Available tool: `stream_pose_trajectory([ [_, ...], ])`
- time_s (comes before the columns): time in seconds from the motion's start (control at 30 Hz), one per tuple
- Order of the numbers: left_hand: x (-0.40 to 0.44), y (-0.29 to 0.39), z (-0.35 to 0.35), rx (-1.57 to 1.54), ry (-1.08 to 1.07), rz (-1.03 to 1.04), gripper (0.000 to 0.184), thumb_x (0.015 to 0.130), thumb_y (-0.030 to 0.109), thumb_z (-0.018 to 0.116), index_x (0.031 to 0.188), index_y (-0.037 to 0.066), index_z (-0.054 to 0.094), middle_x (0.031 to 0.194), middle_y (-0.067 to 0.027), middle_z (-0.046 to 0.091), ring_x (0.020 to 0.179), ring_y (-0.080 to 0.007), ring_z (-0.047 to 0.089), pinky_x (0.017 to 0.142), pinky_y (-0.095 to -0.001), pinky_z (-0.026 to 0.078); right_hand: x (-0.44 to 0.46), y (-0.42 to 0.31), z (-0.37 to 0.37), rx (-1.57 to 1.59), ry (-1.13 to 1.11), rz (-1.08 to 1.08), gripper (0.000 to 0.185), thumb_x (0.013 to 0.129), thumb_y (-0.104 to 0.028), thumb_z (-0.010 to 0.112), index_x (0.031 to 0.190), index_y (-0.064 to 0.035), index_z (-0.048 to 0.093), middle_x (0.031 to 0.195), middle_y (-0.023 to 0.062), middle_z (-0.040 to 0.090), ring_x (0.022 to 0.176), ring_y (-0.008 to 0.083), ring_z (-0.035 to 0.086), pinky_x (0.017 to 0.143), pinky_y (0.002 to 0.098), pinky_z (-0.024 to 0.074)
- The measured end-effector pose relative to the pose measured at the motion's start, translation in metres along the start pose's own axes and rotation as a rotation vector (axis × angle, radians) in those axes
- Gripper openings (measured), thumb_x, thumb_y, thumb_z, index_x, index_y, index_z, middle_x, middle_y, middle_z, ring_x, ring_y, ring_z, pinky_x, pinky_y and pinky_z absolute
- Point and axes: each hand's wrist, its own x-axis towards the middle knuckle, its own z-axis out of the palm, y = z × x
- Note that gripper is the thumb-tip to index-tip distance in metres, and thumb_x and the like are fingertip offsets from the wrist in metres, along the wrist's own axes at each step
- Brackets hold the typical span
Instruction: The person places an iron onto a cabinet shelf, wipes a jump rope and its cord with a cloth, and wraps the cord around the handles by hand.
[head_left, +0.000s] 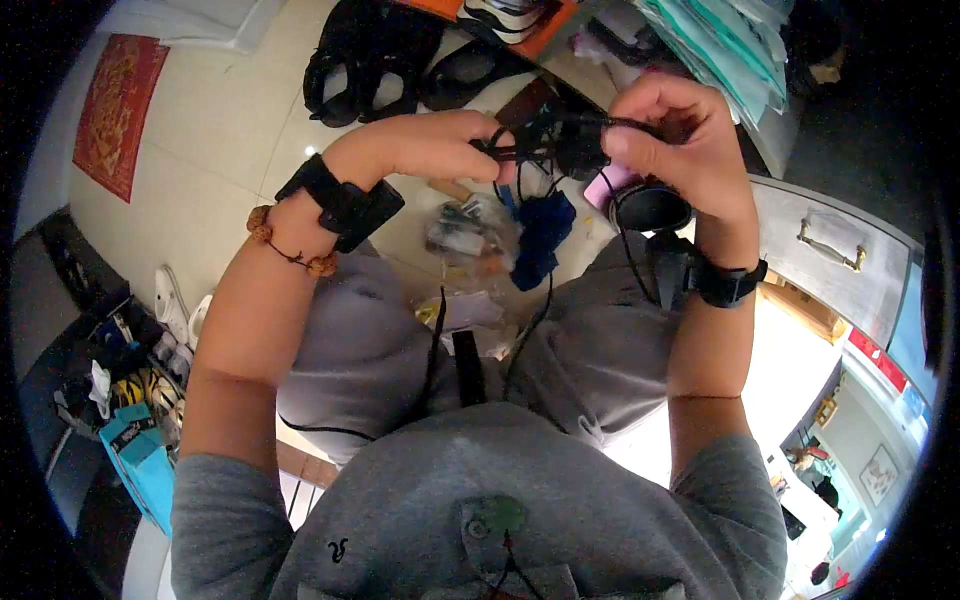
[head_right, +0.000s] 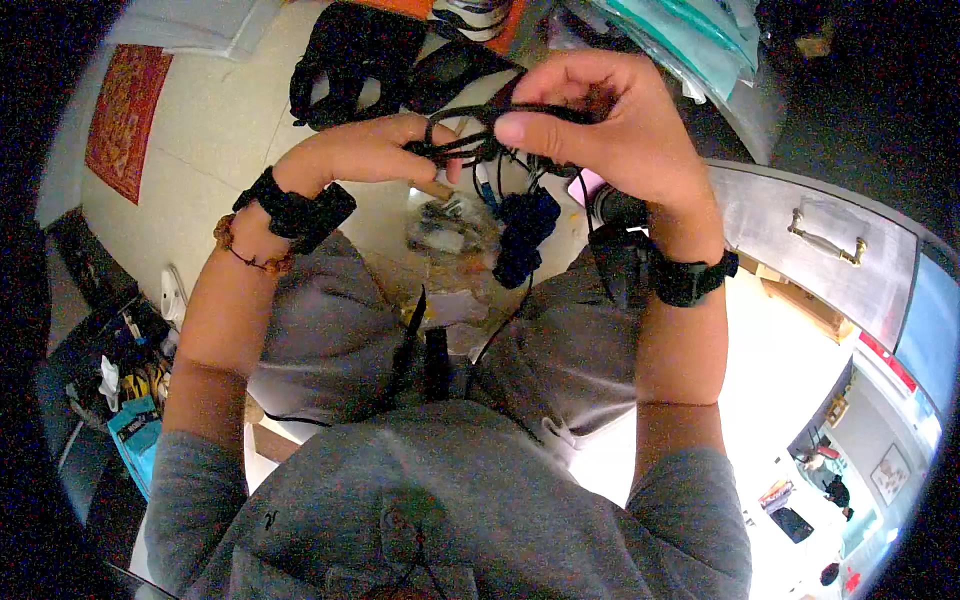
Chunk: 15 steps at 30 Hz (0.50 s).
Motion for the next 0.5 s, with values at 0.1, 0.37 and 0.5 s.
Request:
stream_pose_trajectory([
  [0.1, 0.003, -0.009, 0.006, 0.074, 0.061, 0.038, 0.031, 0.077, 0.027, 0.061, 0.098, 0.005, 0.064, 0.093, -0.0105, 0.063, 0.093, -0.0215, 0.058, 0.085, -0.0310, 0.044, 0.000, 0.003, -0.004, 0.072, 0.098, -0.073, 0.010, 0.079, -0.006, 0.074, 0.082, -0.0028, 0.065, 0.075, -0.0005, 0.065, 0.069, 0.0047, 0.058, 0.060, 0.0195, 0.0449],
  [0.37, 0.007, -0.017, 0.004, 0.154, 0.112, 0.064, 0.032, 0.081, 0.031, 0.062, 0.096, 0.003, 0.064, 0.082, -0.0112, 0.064, 0.075, -0.0182, 0.058, 0.070, -0.0334, 0.045, -0.022, -0.007, -0.019, 0.192, 0.156, -0.414, 0.015, 0.085, -0.015, 0.065, 0.087, -0.0015, 0.059, 0.079, 0.0073, 0.061, 0.053, 0.0092, 0.053, 0.045, 0.0197, 0.0387],
  [0.5, 0.009, -0.017, 0.013, 0.169, 0.239, 0.168, 0.030, 0.083, 0.032, 0.059, 0.089, 0.003, 0.064, 0.076, -0.0107, 0.062, 0.069, -0.0184, 0.057, 0.065, -0.0338, 0.044, -0.026, -0.019, -0.021, 0.361, 0.218, -0.482, 0.025, 0.093, -0.028, 0.057, 0.096, -0.0029, 0.055, 0.063, 0.0007, 0.047, 0.044, 0.0067, 0.038, 0.044, 0.0221, 0.0318],
])
